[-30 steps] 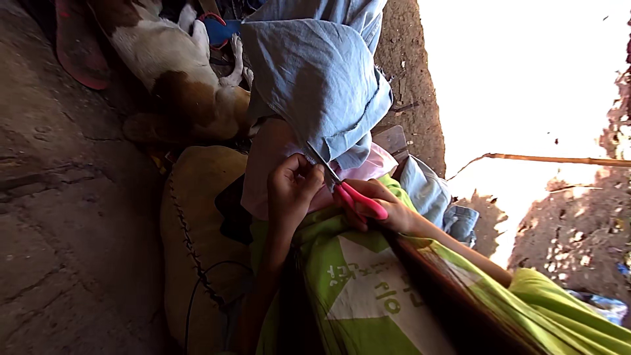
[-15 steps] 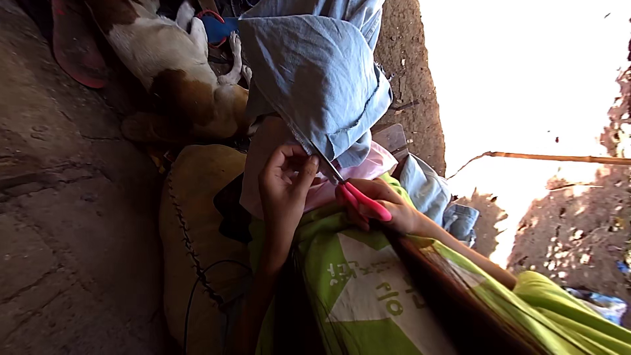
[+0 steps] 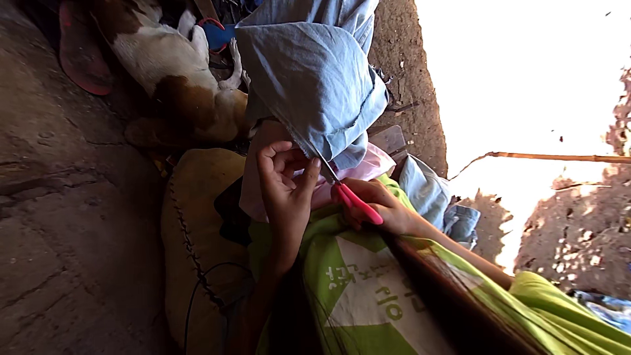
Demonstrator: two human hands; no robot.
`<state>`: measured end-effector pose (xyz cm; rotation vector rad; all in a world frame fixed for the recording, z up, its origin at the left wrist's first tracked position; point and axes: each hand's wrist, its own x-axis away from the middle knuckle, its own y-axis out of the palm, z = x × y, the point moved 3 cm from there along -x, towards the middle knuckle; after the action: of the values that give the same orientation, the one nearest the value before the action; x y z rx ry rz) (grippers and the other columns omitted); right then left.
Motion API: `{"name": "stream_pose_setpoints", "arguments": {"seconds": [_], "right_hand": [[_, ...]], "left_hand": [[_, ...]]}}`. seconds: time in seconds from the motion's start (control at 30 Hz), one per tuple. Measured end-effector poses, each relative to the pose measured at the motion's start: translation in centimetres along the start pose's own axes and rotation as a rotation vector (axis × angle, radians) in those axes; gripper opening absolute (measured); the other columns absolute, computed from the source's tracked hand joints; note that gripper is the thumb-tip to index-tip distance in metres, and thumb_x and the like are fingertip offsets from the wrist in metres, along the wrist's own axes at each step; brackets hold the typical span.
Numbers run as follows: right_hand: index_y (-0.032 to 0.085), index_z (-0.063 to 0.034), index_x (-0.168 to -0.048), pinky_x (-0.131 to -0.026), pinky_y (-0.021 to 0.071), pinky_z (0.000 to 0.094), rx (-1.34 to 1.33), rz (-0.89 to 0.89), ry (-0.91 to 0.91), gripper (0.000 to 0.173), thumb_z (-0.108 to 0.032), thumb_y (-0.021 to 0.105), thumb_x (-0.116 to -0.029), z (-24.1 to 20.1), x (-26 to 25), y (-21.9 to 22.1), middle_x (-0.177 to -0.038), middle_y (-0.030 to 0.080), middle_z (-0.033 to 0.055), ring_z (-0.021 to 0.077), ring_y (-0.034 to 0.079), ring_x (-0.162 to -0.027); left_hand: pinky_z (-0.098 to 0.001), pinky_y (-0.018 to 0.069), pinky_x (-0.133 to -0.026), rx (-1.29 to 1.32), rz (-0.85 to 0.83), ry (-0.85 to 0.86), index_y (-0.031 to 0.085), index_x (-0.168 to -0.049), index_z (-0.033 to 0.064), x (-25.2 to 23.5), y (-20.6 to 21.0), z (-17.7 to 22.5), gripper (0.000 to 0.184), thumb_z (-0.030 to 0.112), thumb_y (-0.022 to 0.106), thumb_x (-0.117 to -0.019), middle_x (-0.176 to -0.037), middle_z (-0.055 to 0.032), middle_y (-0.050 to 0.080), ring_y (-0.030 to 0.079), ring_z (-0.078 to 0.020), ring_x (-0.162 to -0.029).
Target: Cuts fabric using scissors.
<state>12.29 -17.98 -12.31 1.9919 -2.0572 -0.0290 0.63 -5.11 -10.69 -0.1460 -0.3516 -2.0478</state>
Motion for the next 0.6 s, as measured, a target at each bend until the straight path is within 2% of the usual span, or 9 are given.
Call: {"name": "stream_pose_setpoints", "arguments": {"seconds": [0.1, 0.27, 0.4, 0.6], "right_hand": [[0.059, -0.0047, -0.107, -0.057, 0.0447, 0.0098, -0.015, -0.034, -0.026, 0.043, -0.046, 0.049, -0.1026, 0.3, -0.4, -0.2, -0.070, 0.058, -0.0125, -0.0103, 0.053, -0.063], [0.060, -0.0061, -0.106, -0.056, 0.0449, 0.0103, -0.057, -0.072, -0.012, 0.046, -0.051, 0.050, -0.1008, 0.9, -1.2, -0.5, -0.070, 0.059, -0.0130, -0.0095, 0.053, -0.062], [0.060, -0.0077, -0.102, -0.053, 0.0422, 0.0095, -0.087, -0.059, -0.024, 0.038, -0.044, 0.050, -0.1023, 0.9, -1.1, -0.2, -0.067, 0.055, -0.0148, -0.0102, 0.051, -0.059], [0.060, -0.0093, -0.104, -0.055, 0.0447, 0.0097, -0.135, -0.063, -0.008, 0.042, -0.051, 0.052, -0.1015, 1.0, -1.0, -0.1, -0.069, 0.057, -0.0159, -0.0100, 0.053, -0.060]], "left_hand": [[-0.0156, 0.0564, -0.064, 0.051, 0.008, -0.034, 0.044, -0.123, 0.0156, 0.2, -0.1, 0.0, 0.042, -0.006, 0.065, -0.0922, -0.096, 0.0062, 0.066, 0.066, -0.0007, -0.074], [-0.0149, 0.0552, -0.060, 0.054, 0.004, -0.066, 0.044, -0.125, 0.0154, 0.1, -0.6, 0.2, 0.047, -0.007, 0.066, -0.0901, -0.094, 0.0056, 0.068, 0.065, -0.0008, -0.071], [-0.0167, 0.0565, -0.066, 0.059, 0.008, -0.085, 0.043, -0.132, 0.0165, -0.1, -0.8, 0.2, 0.055, -0.007, 0.066, -0.0886, -0.099, 0.0053, 0.066, 0.066, -0.0019, -0.077], [-0.0169, 0.0563, -0.064, 0.100, 0.008, -0.127, 0.037, -0.143, 0.0189, 0.1, -0.7, -0.1, 0.067, -0.006, 0.067, -0.0880, -0.115, 0.0015, 0.061, 0.065, -0.0036, -0.078]]}}
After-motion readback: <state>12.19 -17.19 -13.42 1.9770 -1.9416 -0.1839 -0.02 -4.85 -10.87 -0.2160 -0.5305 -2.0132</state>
